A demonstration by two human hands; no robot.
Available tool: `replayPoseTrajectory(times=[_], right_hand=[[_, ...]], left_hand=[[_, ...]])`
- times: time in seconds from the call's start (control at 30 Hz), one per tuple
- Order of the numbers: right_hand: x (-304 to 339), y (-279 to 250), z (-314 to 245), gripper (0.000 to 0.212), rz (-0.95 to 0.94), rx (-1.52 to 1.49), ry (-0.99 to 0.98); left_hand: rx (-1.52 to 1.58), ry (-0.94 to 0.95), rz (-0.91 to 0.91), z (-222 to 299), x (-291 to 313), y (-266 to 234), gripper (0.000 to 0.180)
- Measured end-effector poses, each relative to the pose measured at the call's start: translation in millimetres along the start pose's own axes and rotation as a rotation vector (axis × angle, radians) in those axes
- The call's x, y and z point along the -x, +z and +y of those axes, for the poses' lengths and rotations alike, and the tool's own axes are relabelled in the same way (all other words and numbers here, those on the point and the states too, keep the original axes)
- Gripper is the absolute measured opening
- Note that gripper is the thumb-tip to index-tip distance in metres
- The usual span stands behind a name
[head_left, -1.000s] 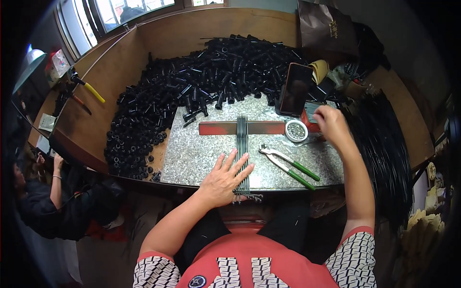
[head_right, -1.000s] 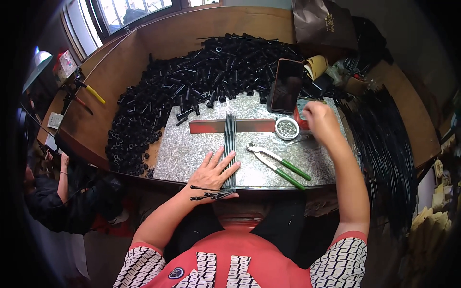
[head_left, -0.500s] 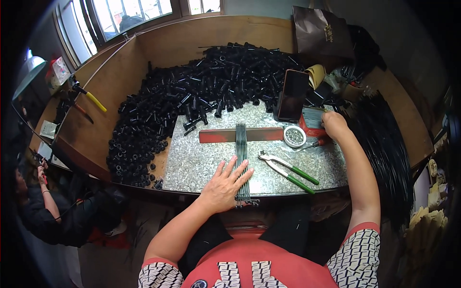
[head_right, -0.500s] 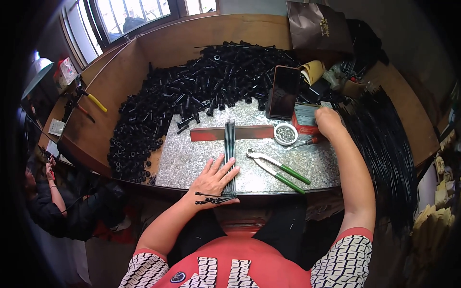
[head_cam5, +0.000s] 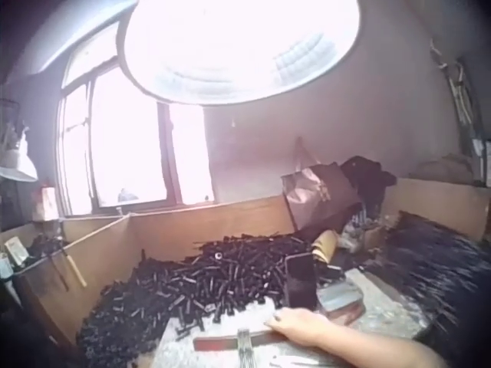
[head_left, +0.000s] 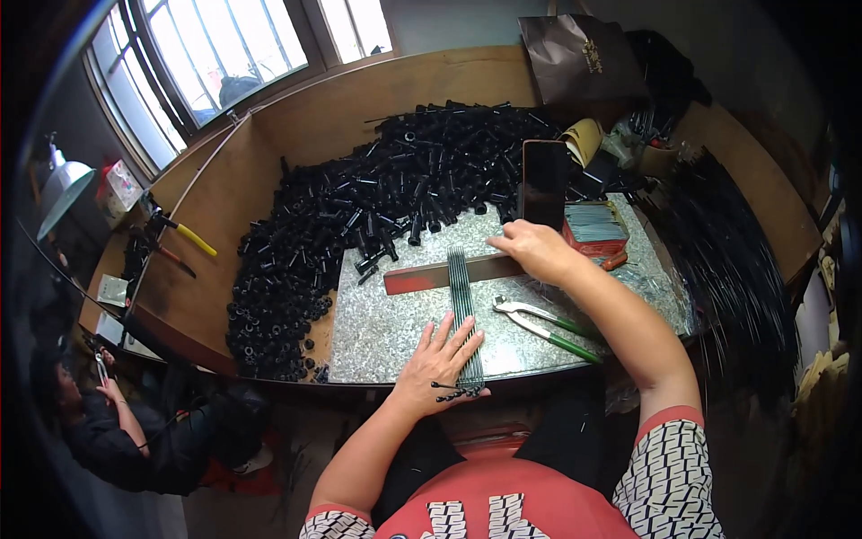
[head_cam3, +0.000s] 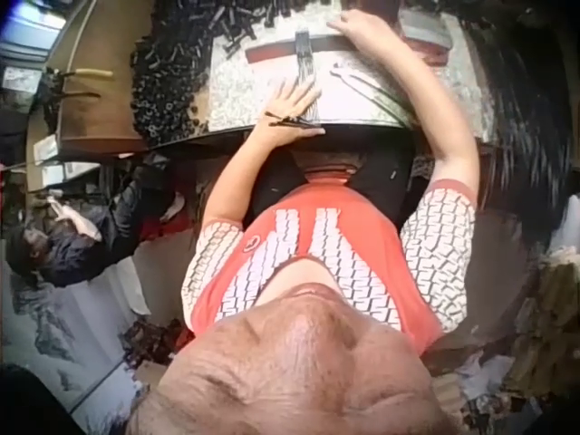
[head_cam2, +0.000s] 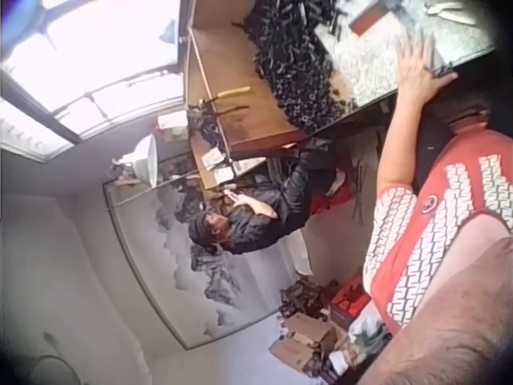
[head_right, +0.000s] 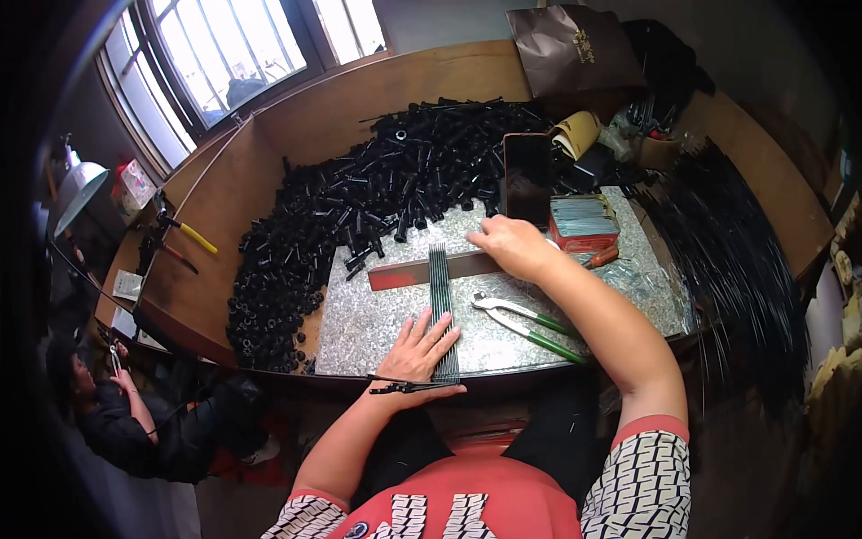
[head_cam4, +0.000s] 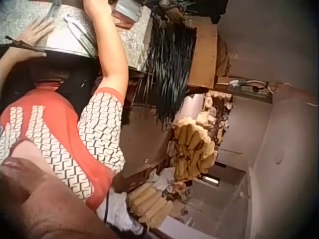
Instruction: Assembling and clamping black industrial tubes using a specialized hand tool at a factory workstation.
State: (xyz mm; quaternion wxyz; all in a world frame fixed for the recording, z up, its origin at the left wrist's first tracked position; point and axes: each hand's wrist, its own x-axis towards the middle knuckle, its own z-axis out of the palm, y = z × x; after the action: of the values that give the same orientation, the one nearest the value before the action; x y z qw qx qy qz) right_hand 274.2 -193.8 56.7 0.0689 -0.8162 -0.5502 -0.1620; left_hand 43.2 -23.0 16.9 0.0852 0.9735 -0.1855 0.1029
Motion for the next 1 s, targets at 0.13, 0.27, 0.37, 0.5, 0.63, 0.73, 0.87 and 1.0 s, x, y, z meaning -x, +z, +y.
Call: replayPoseTrajectory(times=[0.13,0.27,0.37,0.5,0.63,0.73,0.87,1.0], right_hand=[[-11,15,-10,0.025,0.009,-0.022,-0.029],[-12,22,-9,0.023,0.010,0.000,-0.020],[-12,22,-10,0.023,0.021,-0.006,-0.006],[-11,23,-9,0.023,0.026,-0.008,0.011],[-12,23,-8,0.022,0.023,-0.024,0.007],[-12,23,-8,0.030,0.003,-0.028,0.005],[-13,25,-9,0.030,0.021,-0.017,-0.002],[-13,23,-9,0.025,0.014,-0.048,0.011]], left_hand=[[0.001,-0.008,-0.011,1,0,1,0.088],[-0.004,-0.004,-0.009,1,0,1,0.088],[-0.013,-0.003,-0.002,0,1,0,0.088],[-0.015,0.003,-0.001,0,0,0,0.087],[-0.010,0.005,-0.004,-1,0,1,0.088],[-0.007,0.007,-0.007,0,-1,0,0.089],[-0.006,0.004,-0.011,0,-1,0,0.090],[-0.005,0.000,-0.007,0,0,0,0.090]])
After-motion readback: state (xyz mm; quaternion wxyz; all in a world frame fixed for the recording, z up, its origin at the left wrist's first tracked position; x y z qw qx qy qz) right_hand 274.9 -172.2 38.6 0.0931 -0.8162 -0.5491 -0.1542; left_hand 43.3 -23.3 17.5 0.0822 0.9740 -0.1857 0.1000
